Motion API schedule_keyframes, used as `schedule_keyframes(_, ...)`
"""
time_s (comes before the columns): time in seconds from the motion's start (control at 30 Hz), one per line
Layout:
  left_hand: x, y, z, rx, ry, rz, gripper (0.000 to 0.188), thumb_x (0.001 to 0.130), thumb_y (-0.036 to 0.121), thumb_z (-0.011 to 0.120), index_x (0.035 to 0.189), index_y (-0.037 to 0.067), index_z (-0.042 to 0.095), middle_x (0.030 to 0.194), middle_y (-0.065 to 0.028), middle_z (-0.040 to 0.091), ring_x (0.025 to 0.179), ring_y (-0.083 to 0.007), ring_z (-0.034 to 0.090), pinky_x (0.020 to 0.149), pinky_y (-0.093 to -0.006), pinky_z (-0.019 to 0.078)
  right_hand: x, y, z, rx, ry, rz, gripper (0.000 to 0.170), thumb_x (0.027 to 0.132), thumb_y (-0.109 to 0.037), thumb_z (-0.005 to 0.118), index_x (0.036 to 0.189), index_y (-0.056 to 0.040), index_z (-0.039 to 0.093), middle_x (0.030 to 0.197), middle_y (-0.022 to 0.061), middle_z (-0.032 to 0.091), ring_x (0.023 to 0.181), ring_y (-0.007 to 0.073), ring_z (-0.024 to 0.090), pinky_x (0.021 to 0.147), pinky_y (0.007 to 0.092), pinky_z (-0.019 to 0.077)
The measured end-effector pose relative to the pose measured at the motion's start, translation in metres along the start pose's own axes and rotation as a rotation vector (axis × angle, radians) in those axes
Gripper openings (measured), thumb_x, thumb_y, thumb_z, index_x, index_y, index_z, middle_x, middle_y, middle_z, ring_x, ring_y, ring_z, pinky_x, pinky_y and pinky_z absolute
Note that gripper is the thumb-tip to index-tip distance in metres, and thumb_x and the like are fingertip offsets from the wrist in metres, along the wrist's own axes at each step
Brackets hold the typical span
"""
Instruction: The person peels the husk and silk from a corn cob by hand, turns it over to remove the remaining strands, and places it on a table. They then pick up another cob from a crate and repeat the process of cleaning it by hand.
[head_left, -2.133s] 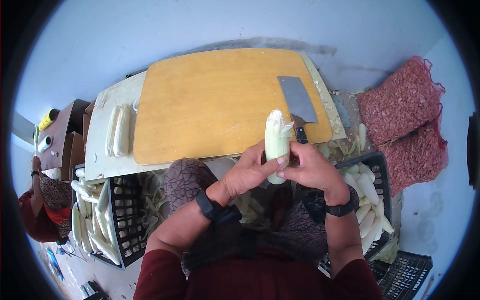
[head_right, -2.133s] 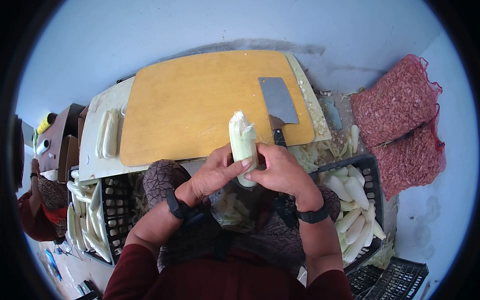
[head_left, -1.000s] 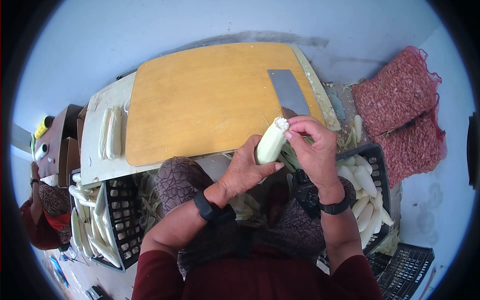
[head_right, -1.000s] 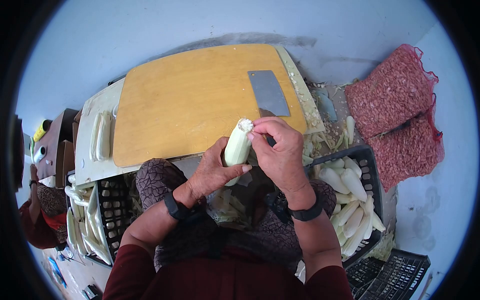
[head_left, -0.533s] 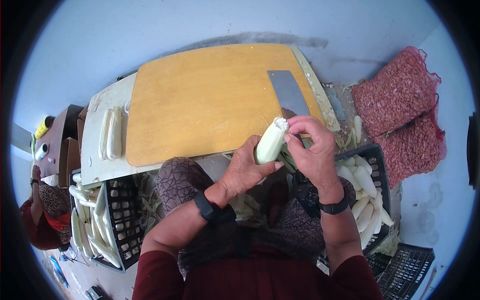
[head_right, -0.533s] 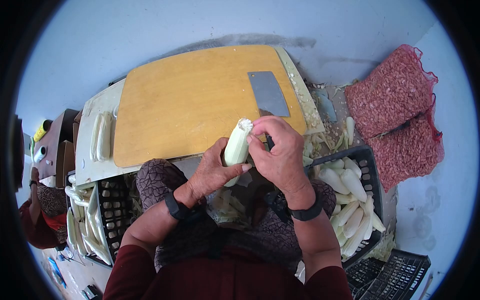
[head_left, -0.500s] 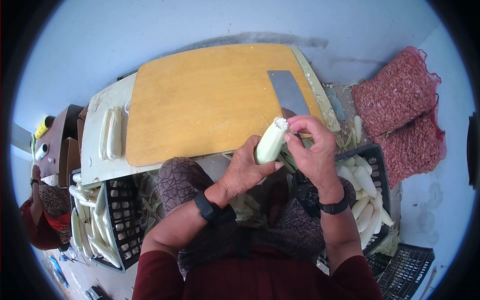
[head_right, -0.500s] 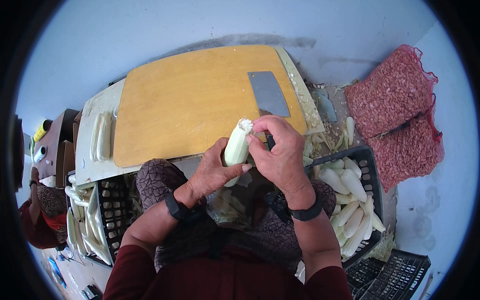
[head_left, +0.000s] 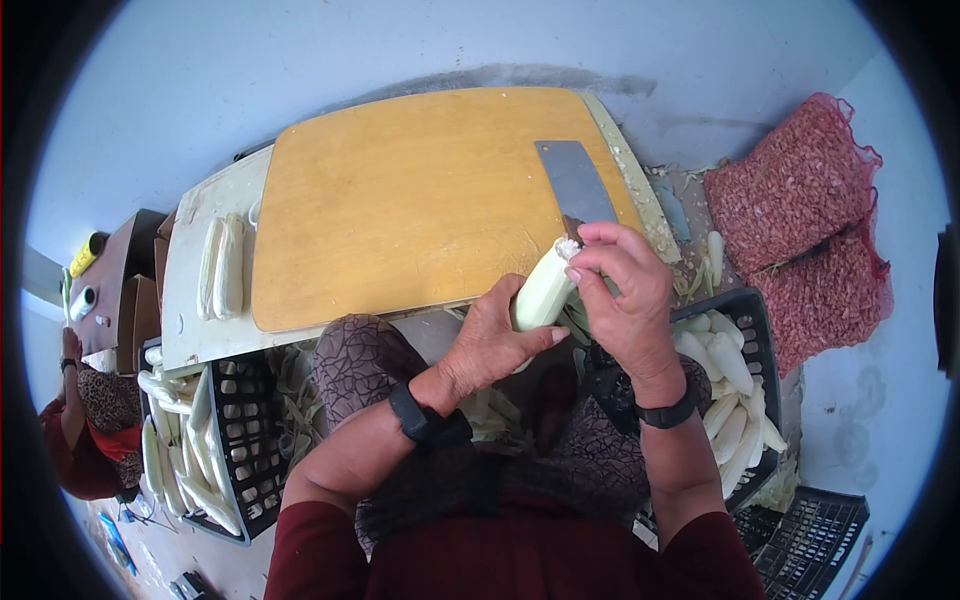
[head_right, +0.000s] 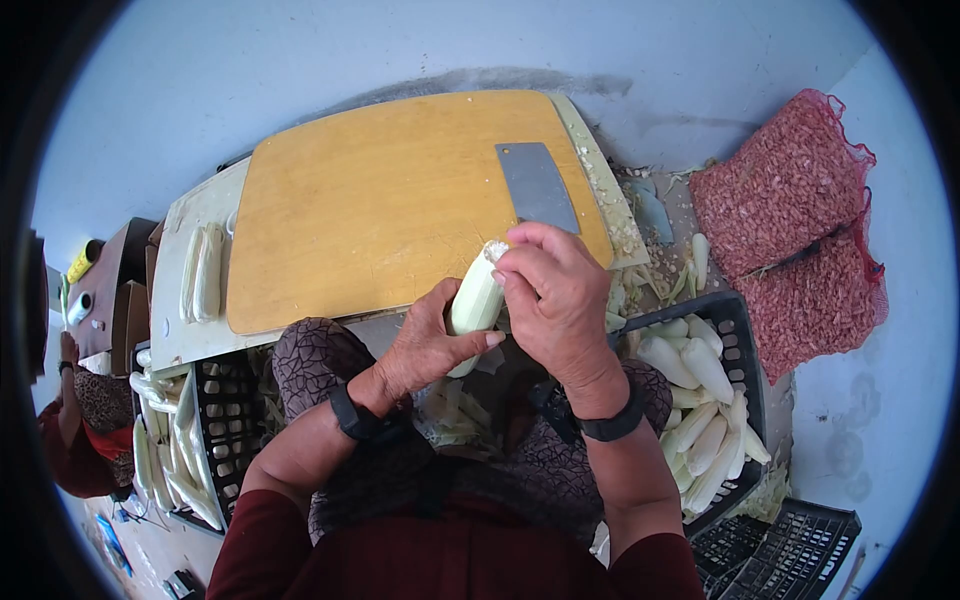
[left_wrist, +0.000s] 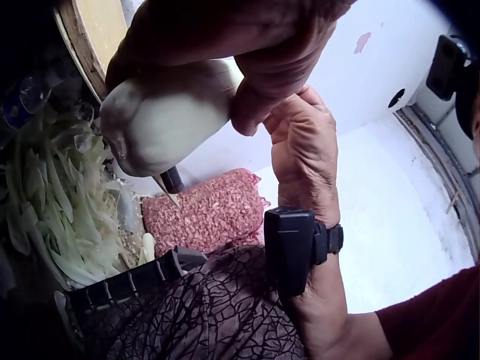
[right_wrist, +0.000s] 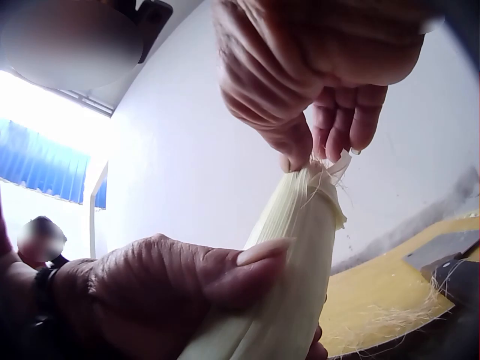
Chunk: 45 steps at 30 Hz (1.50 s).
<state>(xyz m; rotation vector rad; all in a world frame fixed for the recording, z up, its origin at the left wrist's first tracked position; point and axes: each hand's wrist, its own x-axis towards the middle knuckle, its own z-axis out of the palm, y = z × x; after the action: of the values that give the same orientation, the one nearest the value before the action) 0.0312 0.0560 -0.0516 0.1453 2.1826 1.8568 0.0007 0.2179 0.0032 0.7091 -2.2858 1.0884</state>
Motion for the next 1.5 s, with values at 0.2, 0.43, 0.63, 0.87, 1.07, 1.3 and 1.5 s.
schedule_keyframes(0.2,-0.001,0.001,0.000,-0.017,0.006,-0.007,0.056,0.071,0.025,0.080,0.110,-0.003,0.050,0.094,-0.0146,0.061,0.088,-0.0195,0.060,0.079,-0.0326,0.0495,0.003,-0.006,-0.006,-0.136,-0.023,-0.138,0.016,0.065,0.006,0.068,0.077,-0.0028,0.063,0.092,0.0116,0.062,0.081,0.0257,0.062,0.069,0.0322,0.0509)
schedule_keyframes(0.43,-0.001,0.000,0.002,-0.030,0.036,0.000,0.056,0.071,0.024,0.079,0.109,-0.004,0.049,0.095,-0.0147,0.061,0.088,-0.0195,0.060,0.078,-0.0322,0.0494,0.002,-0.006,-0.004,-0.140,-0.005,-0.187,0.015,0.063,0.003,0.069,0.074,-0.0050,0.063,0.081,0.0066,0.059,0.072,0.0249,0.059,0.060,0.0348,0.0484)
schedule_keyframes(0.63,-0.001,0.002,0.001,-0.016,0.063,0.020,0.055,0.070,0.023,0.080,0.107,-0.004,0.049,0.093,-0.0143,0.061,0.087,-0.0188,0.059,0.078,-0.0319,0.0494,-0.001,-0.012,0.001,-0.116,-0.024,-0.177,0.014,0.064,0.002,0.068,0.074,-0.0058,0.063,0.077,0.0059,0.059,0.067,0.0253,0.058,0.060,0.0350,0.0485)
schedule_keyframes(0.87,-0.001,0.000,0.000,-0.074,0.065,0.006,0.054,0.070,0.022,0.080,0.107,-0.004,0.050,0.091,-0.0133,0.061,0.085,-0.0186,0.060,0.076,-0.0318,0.0497,-0.011,-0.004,0.009,0.280,0.068,0.184,0.007,0.085,-0.001,0.061,0.091,-0.0010,0.058,0.075,0.0095,0.064,0.063,0.0134,0.061,0.057,0.0257,0.0472)
schedule_keyframes(1.07,-0.003,0.008,-0.001,-0.026,0.051,-0.016,0.054,0.070,0.022,0.080,0.107,-0.004,0.050,0.091,-0.0129,0.060,0.085,-0.0182,0.059,0.076,-0.0316,0.0495,-0.005,-0.015,0.005,0.364,0.000,0.427,0.019,0.082,-0.001,0.065,0.097,0.0010,0.053,0.073,0.0072,0.064,0.067,0.0096,0.061,0.059,0.0243,0.0489)
schedule_keyframes(1.3,-0.002,0.003,0.000,-0.037,0.078,0.044,0.054,0.070,0.020,0.080,0.107,-0.004,0.050,0.092,-0.0120,0.060,0.086,-0.0178,0.059,0.077,-0.0316,0.0492,-0.009,-0.002,0.007,0.327,-0.087,0.434,0.022,0.078,-0.005,0.071,0.092,0.0007,0.055,0.071,0.0103,0.065,0.062,0.0133,0.063,0.057,0.0270,0.0503)
schedule_keyframes(1.5,-0.004,0.005,-0.002,-0.024,0.037,0.035,0.053,0.069,0.019,0.079,0.108,-0.003,0.050,0.092,-0.0121,0.060,0.086,-0.0174,0.059,0.077,-0.0313,0.0489,-0.004,-0.002,-0.006,0.197,-0.234,0.456,0.018,0.078,-0.010,0.072,0.080,0.0005,0.057,0.064,0.0101,0.064,0.057,0.0150,0.062,0.053,0.0291,0.0492)
